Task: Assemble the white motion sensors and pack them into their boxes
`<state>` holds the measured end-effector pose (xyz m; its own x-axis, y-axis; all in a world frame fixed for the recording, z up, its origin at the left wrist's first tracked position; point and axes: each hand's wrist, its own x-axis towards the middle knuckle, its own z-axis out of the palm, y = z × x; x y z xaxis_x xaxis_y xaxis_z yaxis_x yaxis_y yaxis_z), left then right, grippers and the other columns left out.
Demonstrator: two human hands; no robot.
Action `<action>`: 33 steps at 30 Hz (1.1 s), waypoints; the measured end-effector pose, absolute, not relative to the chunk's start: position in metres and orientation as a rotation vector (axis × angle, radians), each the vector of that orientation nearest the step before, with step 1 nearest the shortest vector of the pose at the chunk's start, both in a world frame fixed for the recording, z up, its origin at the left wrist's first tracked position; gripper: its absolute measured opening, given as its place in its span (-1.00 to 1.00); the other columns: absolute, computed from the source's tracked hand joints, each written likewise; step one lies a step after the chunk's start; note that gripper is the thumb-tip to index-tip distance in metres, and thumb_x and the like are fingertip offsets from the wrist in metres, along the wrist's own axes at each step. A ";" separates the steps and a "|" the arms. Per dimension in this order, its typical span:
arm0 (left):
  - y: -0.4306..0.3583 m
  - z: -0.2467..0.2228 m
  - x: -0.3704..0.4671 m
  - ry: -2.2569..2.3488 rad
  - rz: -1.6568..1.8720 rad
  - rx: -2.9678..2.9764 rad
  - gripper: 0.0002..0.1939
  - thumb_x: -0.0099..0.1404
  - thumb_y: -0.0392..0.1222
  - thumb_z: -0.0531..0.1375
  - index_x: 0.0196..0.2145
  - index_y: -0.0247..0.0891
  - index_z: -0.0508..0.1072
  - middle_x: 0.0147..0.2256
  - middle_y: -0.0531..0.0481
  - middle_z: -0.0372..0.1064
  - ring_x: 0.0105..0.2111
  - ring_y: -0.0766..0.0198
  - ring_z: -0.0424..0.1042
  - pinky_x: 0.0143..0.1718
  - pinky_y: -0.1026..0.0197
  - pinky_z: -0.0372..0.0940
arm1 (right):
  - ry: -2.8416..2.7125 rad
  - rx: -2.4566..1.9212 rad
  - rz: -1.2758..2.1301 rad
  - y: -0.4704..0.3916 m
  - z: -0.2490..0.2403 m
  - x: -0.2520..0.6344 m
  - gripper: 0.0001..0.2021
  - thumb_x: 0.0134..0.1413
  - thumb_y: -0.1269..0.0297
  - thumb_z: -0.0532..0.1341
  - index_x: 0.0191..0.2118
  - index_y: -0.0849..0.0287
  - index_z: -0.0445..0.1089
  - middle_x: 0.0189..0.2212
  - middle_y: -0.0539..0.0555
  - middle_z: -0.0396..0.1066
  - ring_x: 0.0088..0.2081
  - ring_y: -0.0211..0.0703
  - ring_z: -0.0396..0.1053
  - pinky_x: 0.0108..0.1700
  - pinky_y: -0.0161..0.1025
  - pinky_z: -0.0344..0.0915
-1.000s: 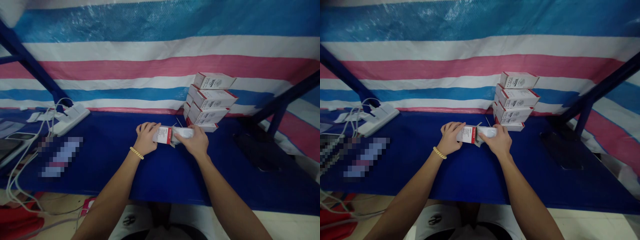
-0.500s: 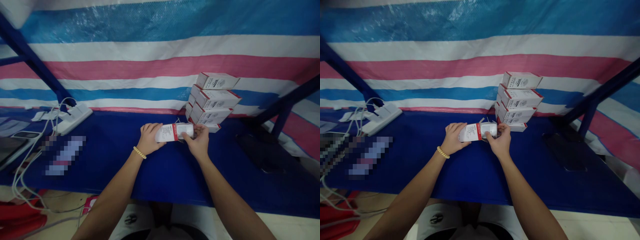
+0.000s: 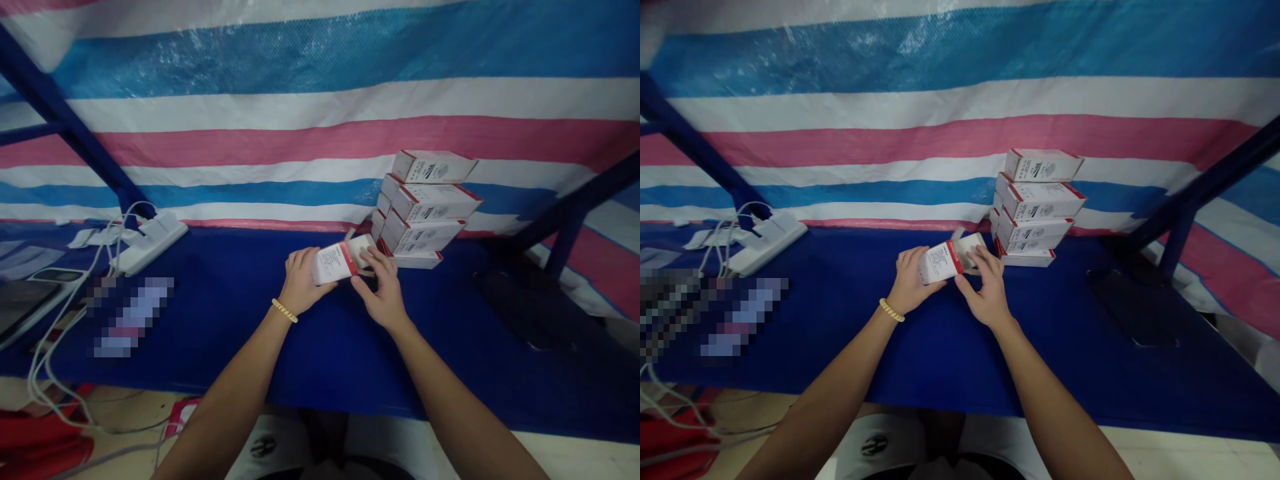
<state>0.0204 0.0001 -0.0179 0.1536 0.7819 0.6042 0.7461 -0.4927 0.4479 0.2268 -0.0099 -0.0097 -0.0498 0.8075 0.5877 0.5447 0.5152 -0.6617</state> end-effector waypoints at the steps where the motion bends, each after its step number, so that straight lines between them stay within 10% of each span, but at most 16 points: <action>1: 0.002 -0.019 0.019 1.582 1.324 2.284 -0.21 0.02 0.07 0.39 0.11 -0.25 0.20 0.06 -0.23 0.26 0.07 -0.06 0.24 0.10 -0.10 0.15 | -1.647 -1.140 0.286 -0.008 -0.011 0.228 -0.55 0.06 0.03 0.23 0.06 0.07 0.37 0.14 0.21 0.30 0.15 0.10 0.24 0.12 0.16 0.23; 7: 0.006 -0.021 0.013 1.806 1.394 1.742 -0.21 -0.14 0.12 0.46 -0.07 -0.26 0.21 -0.14 -0.16 0.32 -0.11 -0.01 0.39 -0.15 -0.02 0.33 | -1.458 -1.051 0.481 -0.001 -0.020 0.235 -0.65 0.05 0.17 0.27 -0.03 0.11 0.36 -0.16 0.14 0.44 -0.20 -0.11 0.43 -0.24 -0.13 0.41; 16: -0.003 -0.021 0.025 1.605 1.218 1.845 -0.06 -0.30 0.18 0.49 -0.09 -0.21 0.10 -0.15 -0.16 0.36 -0.15 -0.07 0.45 -0.19 -0.06 0.36 | -1.745 -0.801 0.628 -0.012 -0.021 0.224 -0.20 0.06 0.23 0.29 0.37 -0.06 -0.08 0.25 0.25 0.18 0.03 0.02 0.40 -0.19 -0.08 0.48; 27: -0.007 -0.031 0.027 1.024 1.419 2.184 -0.19 0.33 0.04 0.15 0.27 -0.26 -0.27 0.16 -0.40 0.16 0.10 -0.03 0.33 0.04 -0.11 0.30 | -1.805 -0.811 0.619 -0.014 -0.014 0.228 -0.47 0.21 0.17 0.16 0.28 -0.09 0.14 0.20 0.15 0.22 0.09 0.00 0.33 -0.11 -0.07 0.45; 33: -0.009 -0.016 0.022 0.957 1.393 2.347 -0.48 0.31 0.00 0.20 0.14 -0.18 0.16 -0.03 -0.17 0.32 -0.09 0.09 0.41 -0.07 0.01 0.34 | -1.777 -0.797 0.774 -0.016 -0.010 0.229 -0.58 0.22 0.10 0.13 0.18 -0.04 0.23 0.13 0.13 0.29 0.08 -0.03 0.34 0.03 -0.03 0.37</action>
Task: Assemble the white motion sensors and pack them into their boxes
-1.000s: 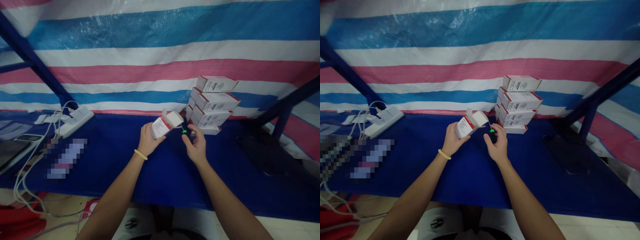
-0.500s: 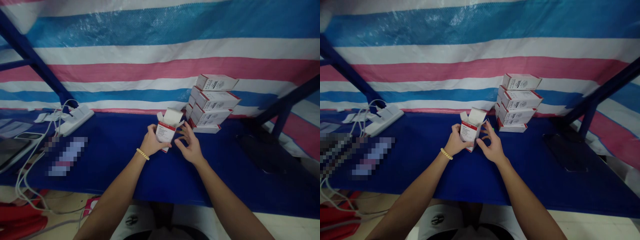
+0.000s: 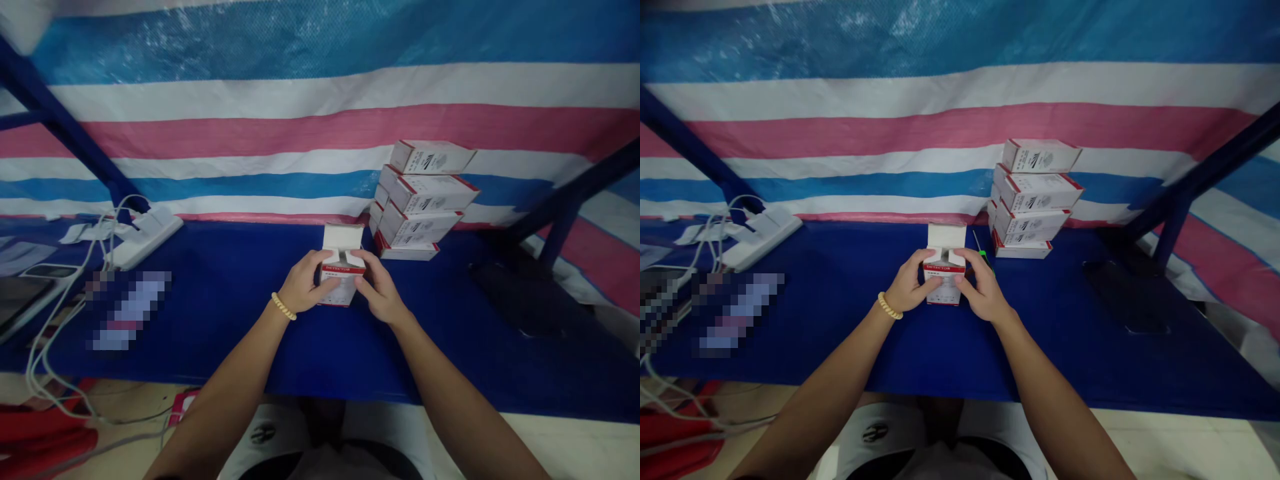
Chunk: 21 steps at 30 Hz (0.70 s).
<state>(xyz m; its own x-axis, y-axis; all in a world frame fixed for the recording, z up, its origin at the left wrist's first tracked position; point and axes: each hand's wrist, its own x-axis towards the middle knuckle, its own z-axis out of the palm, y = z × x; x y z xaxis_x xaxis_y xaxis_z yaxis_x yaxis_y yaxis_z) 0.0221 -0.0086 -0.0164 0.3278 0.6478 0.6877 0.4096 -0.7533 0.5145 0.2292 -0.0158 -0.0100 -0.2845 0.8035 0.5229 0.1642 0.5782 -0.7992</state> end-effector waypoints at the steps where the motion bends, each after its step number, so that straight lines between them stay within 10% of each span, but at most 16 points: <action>1: -0.010 -0.014 0.022 0.945 1.383 2.345 -0.51 0.29 0.00 0.22 0.09 -0.18 0.21 -0.09 -0.13 0.34 -0.15 0.13 0.42 -0.12 0.05 0.35 | -1.750 -0.787 0.776 -0.015 -0.010 0.229 -0.61 0.22 0.09 0.12 0.14 -0.04 0.27 0.13 0.12 0.30 0.10 -0.02 0.32 0.07 -0.01 0.34; 21: -0.017 -0.013 0.033 0.999 1.374 2.245 -0.42 0.31 0.03 0.18 0.20 -0.17 0.13 0.02 -0.18 0.37 -0.02 0.06 0.43 0.01 -0.03 0.36 | -1.415 -0.790 0.803 -0.015 0.001 0.225 -0.69 0.01 -0.05 0.29 -0.21 0.03 0.52 -0.02 0.12 0.49 0.01 0.01 0.44 0.06 0.13 0.38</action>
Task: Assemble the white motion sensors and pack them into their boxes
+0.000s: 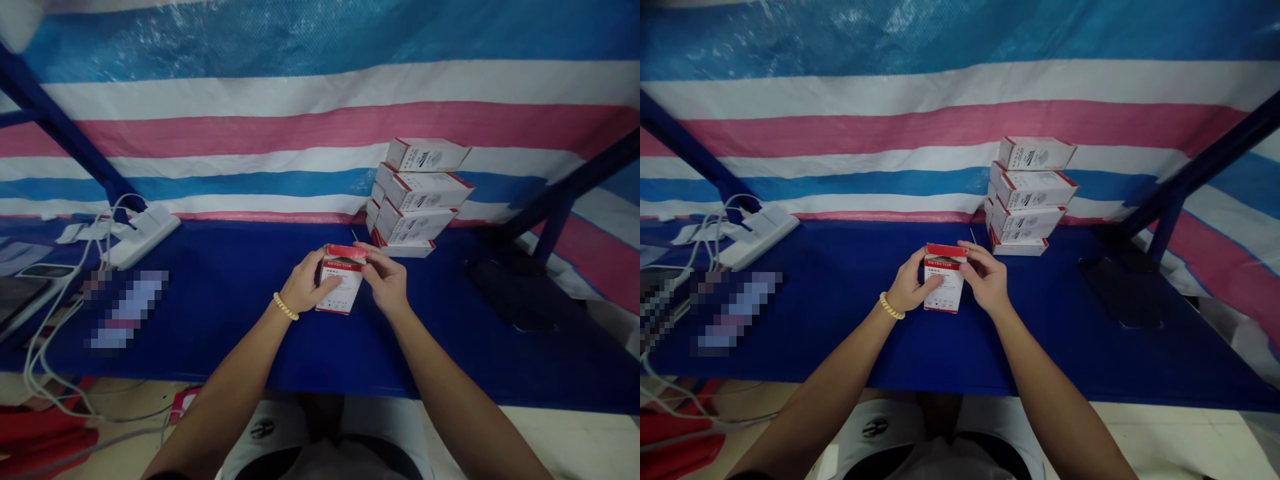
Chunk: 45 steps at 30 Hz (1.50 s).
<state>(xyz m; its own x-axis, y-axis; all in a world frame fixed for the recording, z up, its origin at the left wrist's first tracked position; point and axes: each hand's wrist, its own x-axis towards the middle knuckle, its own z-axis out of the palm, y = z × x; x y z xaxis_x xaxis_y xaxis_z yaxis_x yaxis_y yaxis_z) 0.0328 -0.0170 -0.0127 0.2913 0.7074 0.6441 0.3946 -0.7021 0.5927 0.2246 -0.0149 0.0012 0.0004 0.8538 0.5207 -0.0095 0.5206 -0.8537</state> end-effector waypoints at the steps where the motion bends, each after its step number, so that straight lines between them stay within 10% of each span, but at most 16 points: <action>1: -0.017 -0.015 0.034 1.005 1.400 2.258 -0.41 0.30 0.04 0.18 0.20 -0.18 0.12 0.02 -0.19 0.36 -0.01 0.05 0.43 0.00 -0.03 0.36 | -1.397 -0.809 0.786 -0.015 0.002 0.225 -0.68 0.01 -0.07 0.28 -0.24 0.05 0.52 -0.05 0.13 0.50 -0.01 0.02 0.45 0.06 0.14 0.38; 8: -0.015 -0.020 0.041 0.886 1.472 2.279 -0.46 0.28 0.02 0.21 0.11 -0.23 0.15 -0.07 -0.18 0.32 -0.11 0.11 0.43 -0.11 0.01 0.38 | -1.295 -0.849 0.721 -0.018 0.004 0.221 -0.77 0.03 0.04 0.30 -0.40 0.09 0.41 -0.15 0.11 0.54 -0.12 -0.02 0.50 -0.04 0.07 0.44; 19: -0.011 -0.018 0.038 0.826 1.567 2.474 -0.33 0.37 -0.08 0.12 0.30 -0.05 -0.15 0.07 -0.20 0.16 0.05 0.08 0.29 0.00 -0.06 0.32 | -1.550 -0.814 0.621 -0.022 0.010 0.224 -0.77 0.17 0.13 0.19 -0.09 -0.02 0.48 -0.03 0.09 0.44 0.02 -0.04 0.39 0.11 0.09 0.34; 29: -0.010 -0.019 0.035 0.869 1.567 2.380 -0.54 0.38 -0.10 0.11 0.17 -0.08 0.03 0.06 -0.17 0.20 0.08 0.10 0.29 0.03 -0.09 0.31 | -1.726 -0.778 0.656 -0.019 0.003 0.228 -0.67 0.11 0.17 0.25 0.02 -0.11 0.42 0.14 0.07 0.29 0.16 0.01 0.27 0.14 0.14 0.32; 36: -0.003 -0.028 0.028 0.948 1.600 2.346 -0.53 0.39 -0.07 0.09 0.16 -0.12 0.00 0.13 -0.23 0.15 0.13 0.08 0.28 0.06 -0.10 0.31 | -1.858 -0.863 0.531 -0.019 -0.008 0.222 -0.17 0.01 0.18 0.30 0.36 0.00 -0.08 0.31 0.25 0.04 0.24 0.16 0.16 0.04 0.12 0.38; 45: 0.009 -0.044 0.013 1.123 1.589 2.115 -0.56 0.40 -0.02 0.06 0.11 -0.16 -0.03 0.17 -0.31 0.18 0.11 0.09 0.35 0.04 -0.09 0.34 | -2.121 -0.988 0.768 -0.016 -0.020 0.218 -0.06 0.03 0.23 0.27 0.41 0.06 -0.32 0.18 0.30 0.26 0.03 0.08 0.41 0.01 0.13 0.40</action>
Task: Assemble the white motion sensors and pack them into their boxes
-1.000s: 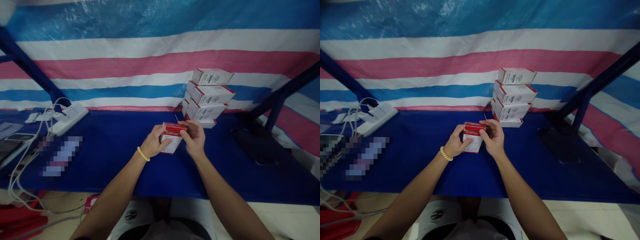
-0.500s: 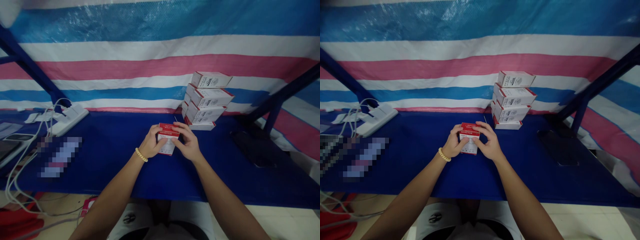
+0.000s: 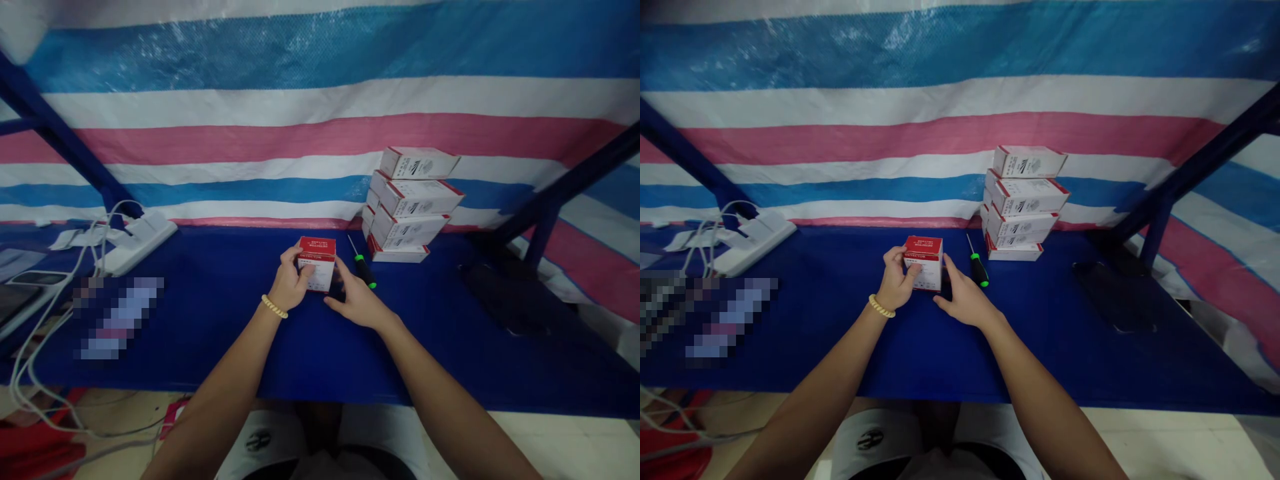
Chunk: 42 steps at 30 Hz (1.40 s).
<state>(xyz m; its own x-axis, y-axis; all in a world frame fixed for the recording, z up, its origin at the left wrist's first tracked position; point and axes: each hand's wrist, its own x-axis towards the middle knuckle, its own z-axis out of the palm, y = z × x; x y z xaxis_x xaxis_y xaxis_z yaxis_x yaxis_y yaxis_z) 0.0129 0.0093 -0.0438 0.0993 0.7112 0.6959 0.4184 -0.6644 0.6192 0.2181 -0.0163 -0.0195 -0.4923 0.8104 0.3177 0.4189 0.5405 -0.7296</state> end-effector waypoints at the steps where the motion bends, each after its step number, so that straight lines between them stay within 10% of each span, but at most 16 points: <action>1: 0.009 -0.044 0.013 1.113 1.588 2.115 -0.56 0.40 -0.02 0.06 0.11 -0.16 -0.03 0.17 -0.31 0.18 0.12 0.09 0.35 0.05 -0.09 0.34 | -2.132 -0.995 0.779 -0.016 -0.019 0.218 -0.07 0.04 0.24 0.26 0.41 0.07 -0.31 0.18 0.30 0.27 0.03 0.08 0.41 0.03 0.14 0.39; 14: 0.001 -0.024 0.019 1.177 1.464 1.978 -0.41 0.34 -0.04 0.15 0.25 -0.14 0.07 0.16 -0.25 0.26 -0.02 0.09 0.46 -0.05 -0.01 0.42 | -2.037 -1.045 0.863 -0.015 -0.018 0.219 -0.16 0.11 0.13 0.22 0.39 0.11 -0.25 -0.16 0.19 0.49 -0.32 -0.04 0.49 -0.25 0.04 0.47; 27: -0.002 -0.025 0.022 1.211 1.116 2.147 0.20 0.07 -0.10 0.37 0.37 -0.20 -0.39 0.35 -0.34 -0.22 0.33 -0.20 -0.09 0.29 -0.27 -0.03 | -2.043 -1.103 1.012 -0.014 -0.017 0.221 -0.11 0.06 0.18 0.26 0.40 0.04 -0.25 -0.05 0.20 0.42 -0.40 -0.15 0.40 -0.33 -0.05 0.45; 38: 0.000 -0.031 0.023 1.136 1.277 1.992 0.18 0.04 -0.20 0.37 0.33 -0.24 -0.39 0.28 -0.41 -0.01 0.22 -0.12 0.19 0.19 -0.20 0.16 | -1.965 -1.135 0.867 -0.011 -0.025 0.219 -0.08 0.03 0.32 0.24 0.40 0.06 -0.31 0.08 0.27 0.35 -0.32 -0.13 0.42 -0.24 -0.02 0.45; 42: -0.001 -0.018 0.019 1.204 1.057 1.859 -0.11 0.06 -0.10 0.38 0.24 -0.25 0.05 0.08 -0.24 0.34 0.05 -0.03 0.39 0.08 -0.08 0.30 | -1.965 -1.186 0.855 -0.012 -0.022 0.220 -0.10 0.03 0.17 0.27 0.39 0.12 -0.23 0.00 0.27 0.40 -0.39 -0.16 0.41 -0.29 -0.05 0.44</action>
